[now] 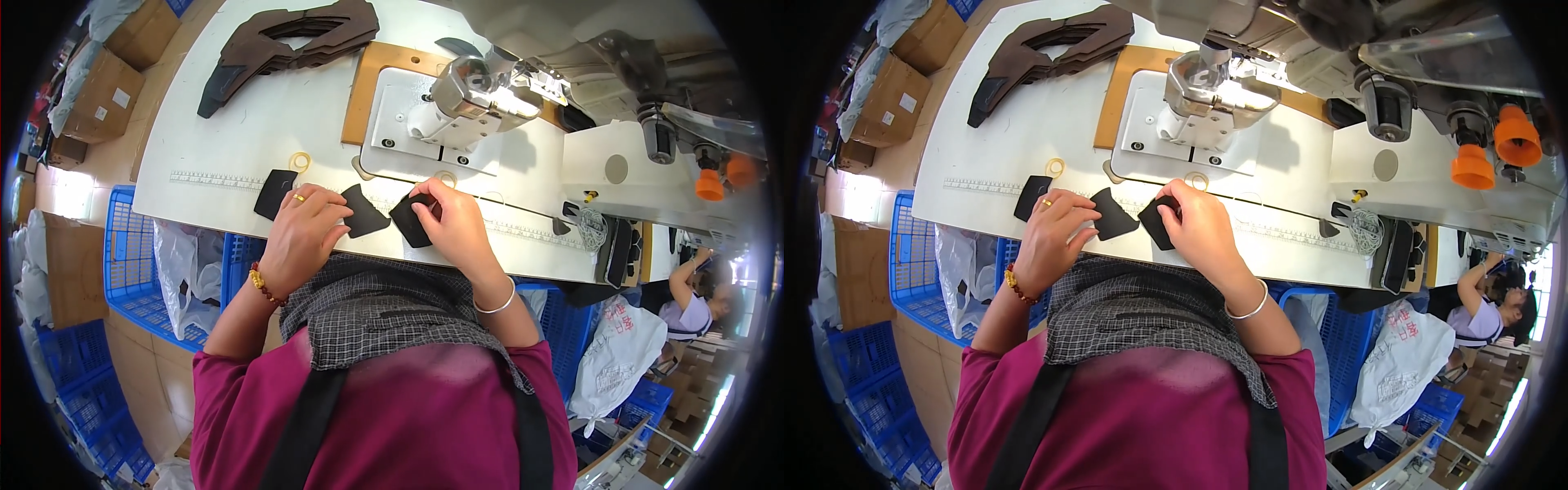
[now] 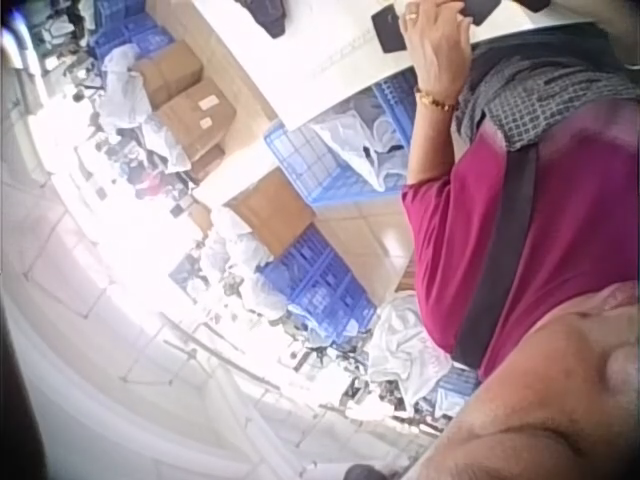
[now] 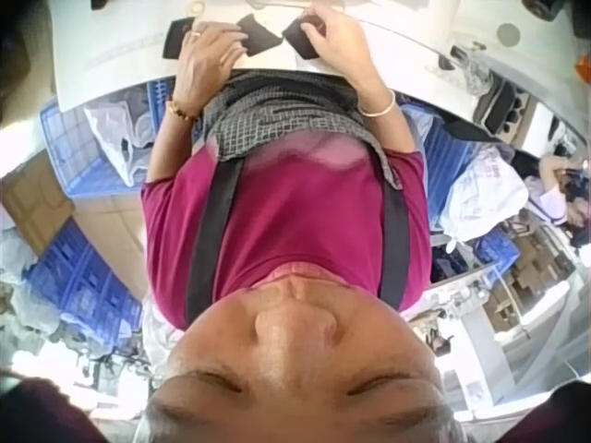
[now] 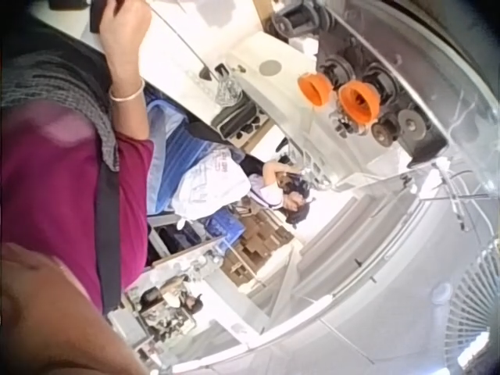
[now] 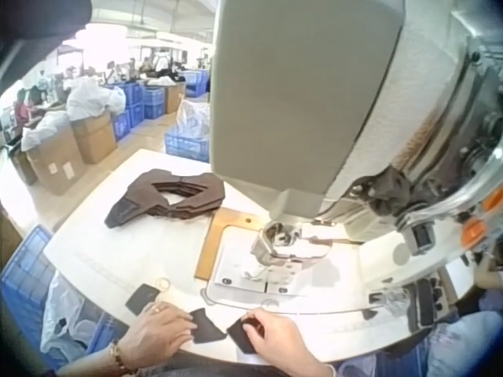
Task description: Stitch small black shoe components together using a sewing machine.
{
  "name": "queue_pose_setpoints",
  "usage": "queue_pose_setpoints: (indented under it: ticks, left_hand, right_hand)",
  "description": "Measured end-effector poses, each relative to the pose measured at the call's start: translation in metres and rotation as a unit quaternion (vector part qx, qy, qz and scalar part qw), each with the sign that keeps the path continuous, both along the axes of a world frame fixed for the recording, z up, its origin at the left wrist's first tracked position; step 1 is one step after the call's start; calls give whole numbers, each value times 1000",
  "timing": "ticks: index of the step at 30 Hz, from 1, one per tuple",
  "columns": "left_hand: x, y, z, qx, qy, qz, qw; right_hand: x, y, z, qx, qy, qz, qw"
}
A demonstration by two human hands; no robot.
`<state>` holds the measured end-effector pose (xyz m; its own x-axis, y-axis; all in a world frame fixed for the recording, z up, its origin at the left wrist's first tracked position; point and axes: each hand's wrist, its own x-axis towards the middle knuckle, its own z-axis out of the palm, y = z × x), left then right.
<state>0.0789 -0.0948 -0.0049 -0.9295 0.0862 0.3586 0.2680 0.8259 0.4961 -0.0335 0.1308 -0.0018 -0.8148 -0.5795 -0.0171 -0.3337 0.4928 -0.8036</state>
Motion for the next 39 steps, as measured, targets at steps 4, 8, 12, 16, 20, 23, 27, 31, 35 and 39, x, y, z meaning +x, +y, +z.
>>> queue_pose_setpoints:
  ticks: [4,8,12,16,20,23,27,31,35,39]
  left_hand:
    - [-4,-5,4,-37,7,-53,998]
    - [-14,-12,16,-121,14,-154,981]
    - [-26,-14,16,-207,10,-244,947]
    - [-37,-16,8,-257,36,-284,923]
    - [-43,-15,-3,-186,56,-262,945]
    - [-39,-9,-12,-87,46,-179,979]
    - [-44,1,-15,86,61,-44,993]
    - [-43,3,-27,452,-156,69,876]
    - [-40,24,-14,682,-198,57,701]
    - [-36,51,-15,690,-208,27,692]
  right_hand:
    - [7,-1,0,45,222,-34,973]
    - [25,8,15,201,239,-71,947]
    - [33,5,14,256,234,-51,937]
    - [33,0,10,244,242,-30,939]
    - [25,3,8,249,189,-13,950]
    - [24,1,8,230,157,22,960]
    - [31,1,5,176,217,8,960]
    - [27,11,9,-13,5,-66,998]
    - [30,10,20,-306,-199,-51,930]
    - [36,-5,17,-330,-176,-45,926]
